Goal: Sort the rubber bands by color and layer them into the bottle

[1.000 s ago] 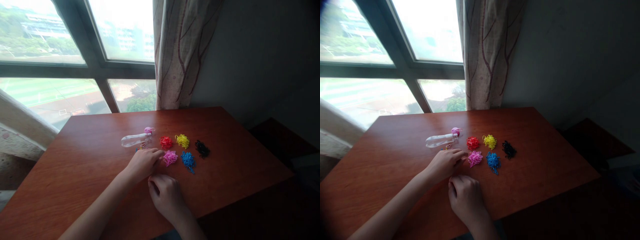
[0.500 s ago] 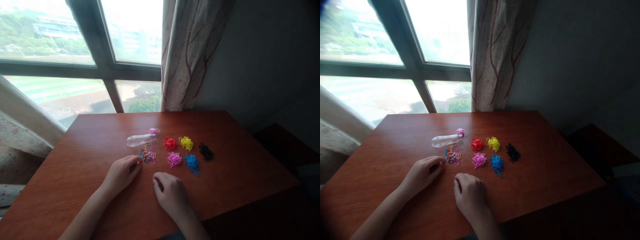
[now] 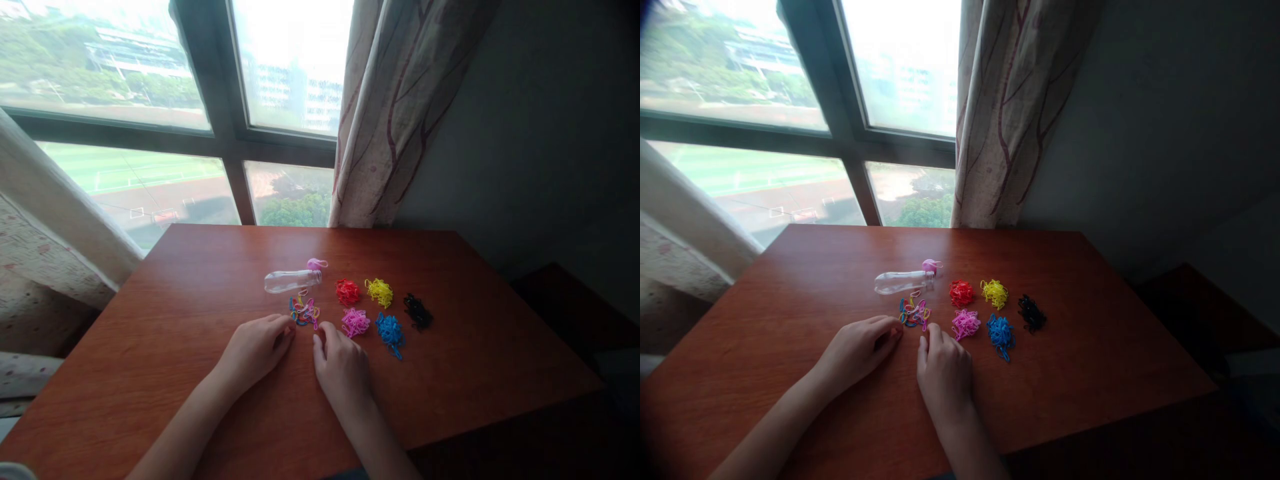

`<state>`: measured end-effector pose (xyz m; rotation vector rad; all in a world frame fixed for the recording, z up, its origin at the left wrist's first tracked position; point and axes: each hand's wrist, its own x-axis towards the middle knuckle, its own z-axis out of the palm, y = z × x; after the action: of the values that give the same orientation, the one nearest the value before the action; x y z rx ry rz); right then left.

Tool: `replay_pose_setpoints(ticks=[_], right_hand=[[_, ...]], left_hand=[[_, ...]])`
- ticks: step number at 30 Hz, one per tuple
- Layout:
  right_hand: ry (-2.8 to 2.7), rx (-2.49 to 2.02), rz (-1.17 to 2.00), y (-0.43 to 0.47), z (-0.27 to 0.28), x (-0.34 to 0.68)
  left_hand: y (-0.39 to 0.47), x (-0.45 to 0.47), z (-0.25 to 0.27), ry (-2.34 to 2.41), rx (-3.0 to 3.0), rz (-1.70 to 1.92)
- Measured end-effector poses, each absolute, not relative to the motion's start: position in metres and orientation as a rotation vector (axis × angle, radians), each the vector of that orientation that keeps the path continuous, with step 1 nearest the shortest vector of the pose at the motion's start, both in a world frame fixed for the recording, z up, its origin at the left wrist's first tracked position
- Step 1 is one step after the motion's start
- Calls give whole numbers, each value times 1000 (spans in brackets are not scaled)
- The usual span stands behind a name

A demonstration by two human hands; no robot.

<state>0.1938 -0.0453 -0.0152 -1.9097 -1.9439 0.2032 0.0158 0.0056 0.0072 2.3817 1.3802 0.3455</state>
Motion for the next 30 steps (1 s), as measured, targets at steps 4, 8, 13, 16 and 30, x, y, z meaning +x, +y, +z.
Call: replay_pose_setpoints(ticks=[4, 8, 13, 16, 30], right_hand=[[-1949, -1910, 211, -41, -15, 193], [-1946, -1895, 226, -39, -17, 192], [-2068, -1719, 301, -36, -14, 187], [-2081, -1726, 311, -31, -12, 180], [-2013, -1700, 291, -25, -18, 174]], left_hand=[[5, 16, 8, 1386, 2382, 328], [5, 15, 8, 1436, 2387, 336], [5, 15, 8, 1430, 2382, 323], [6, 15, 9, 1429, 2376, 321], [7, 13, 10, 1423, 2361, 379]])
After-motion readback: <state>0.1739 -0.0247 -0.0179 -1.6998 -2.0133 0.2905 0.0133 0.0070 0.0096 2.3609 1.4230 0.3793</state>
